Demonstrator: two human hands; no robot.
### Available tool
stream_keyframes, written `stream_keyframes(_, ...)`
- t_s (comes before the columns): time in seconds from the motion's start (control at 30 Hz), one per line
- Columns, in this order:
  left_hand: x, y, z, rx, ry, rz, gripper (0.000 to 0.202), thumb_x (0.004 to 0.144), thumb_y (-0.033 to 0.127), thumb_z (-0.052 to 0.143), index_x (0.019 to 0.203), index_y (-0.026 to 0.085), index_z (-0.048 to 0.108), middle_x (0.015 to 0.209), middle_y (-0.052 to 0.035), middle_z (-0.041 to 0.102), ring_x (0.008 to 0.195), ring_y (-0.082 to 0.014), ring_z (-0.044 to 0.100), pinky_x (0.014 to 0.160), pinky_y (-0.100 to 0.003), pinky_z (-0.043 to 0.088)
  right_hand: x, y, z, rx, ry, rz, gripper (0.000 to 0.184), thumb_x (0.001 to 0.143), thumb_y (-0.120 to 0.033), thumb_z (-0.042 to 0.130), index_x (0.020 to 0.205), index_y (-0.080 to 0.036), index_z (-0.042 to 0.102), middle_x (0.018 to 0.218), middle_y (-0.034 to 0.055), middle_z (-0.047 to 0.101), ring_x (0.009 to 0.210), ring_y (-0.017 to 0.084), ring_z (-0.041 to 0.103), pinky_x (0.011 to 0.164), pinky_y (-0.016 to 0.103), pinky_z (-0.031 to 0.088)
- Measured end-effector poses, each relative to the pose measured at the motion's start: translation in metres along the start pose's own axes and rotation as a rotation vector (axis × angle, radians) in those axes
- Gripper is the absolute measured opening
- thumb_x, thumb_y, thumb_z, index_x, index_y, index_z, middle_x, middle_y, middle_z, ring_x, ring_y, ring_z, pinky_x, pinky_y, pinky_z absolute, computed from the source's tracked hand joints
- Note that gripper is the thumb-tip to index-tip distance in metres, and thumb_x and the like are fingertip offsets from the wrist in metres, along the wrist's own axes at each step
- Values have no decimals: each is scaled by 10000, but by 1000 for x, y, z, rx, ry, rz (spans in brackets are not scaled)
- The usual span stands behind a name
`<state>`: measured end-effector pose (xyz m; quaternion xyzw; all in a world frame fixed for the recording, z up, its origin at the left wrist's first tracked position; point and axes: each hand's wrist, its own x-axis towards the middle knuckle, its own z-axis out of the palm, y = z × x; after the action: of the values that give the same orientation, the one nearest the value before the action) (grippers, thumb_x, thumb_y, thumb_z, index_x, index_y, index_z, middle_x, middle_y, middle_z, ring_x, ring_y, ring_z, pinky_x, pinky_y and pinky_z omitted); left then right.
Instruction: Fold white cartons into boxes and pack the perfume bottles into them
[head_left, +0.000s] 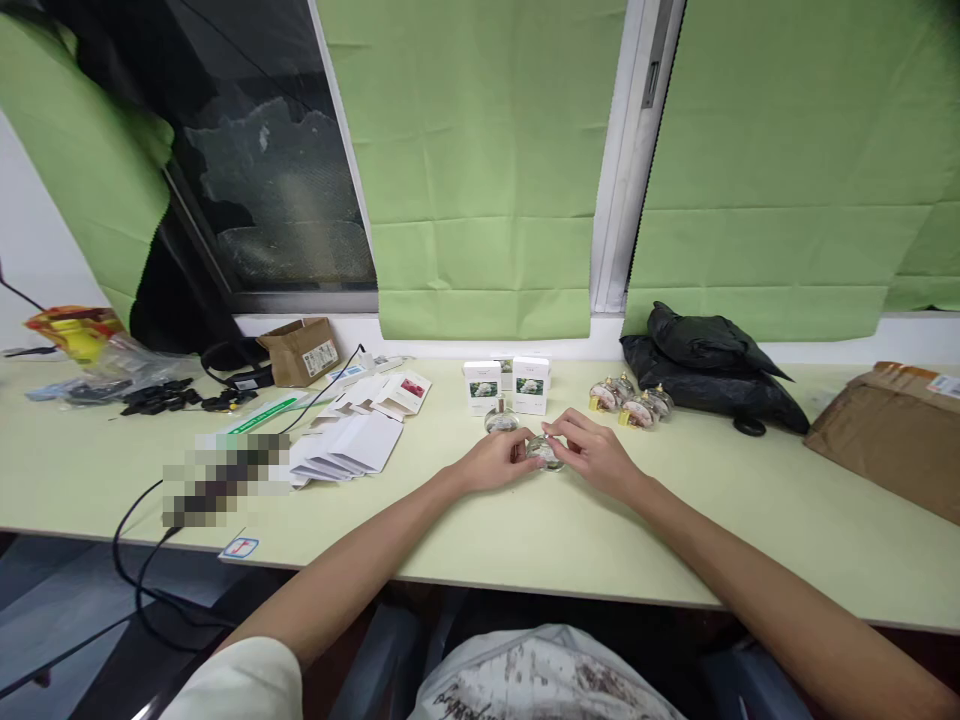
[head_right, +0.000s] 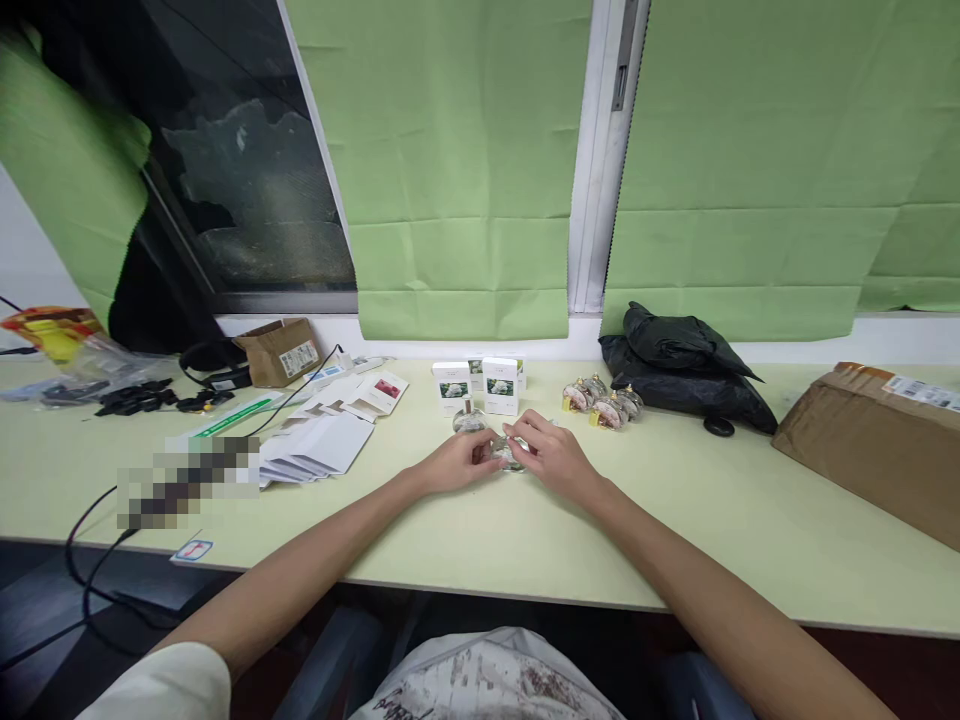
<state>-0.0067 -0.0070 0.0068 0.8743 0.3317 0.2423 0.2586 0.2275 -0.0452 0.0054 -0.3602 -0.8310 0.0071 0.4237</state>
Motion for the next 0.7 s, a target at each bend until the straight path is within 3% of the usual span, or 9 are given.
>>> stream_keyframes(0.4,0,2,-1,-5,-13,-13,361,947,566,602,997,208,607,727,20,567,648,-150,516,600,-274,345,4,3,1,129,-17,72,228,1040,-334,516,1103,-251,719,936,39,610,621,126,509,619,270,430)
stream_keyframes(0.7,0,1,-1,-4,-3,1,334,947,538,614,984,206,599,722,26,544,639,-143,492,593,-274,335,6,2,0,91,-34,81,214,1022,-290,512,1071,-251,717,918,27,593,610,120,495,627,269,422)
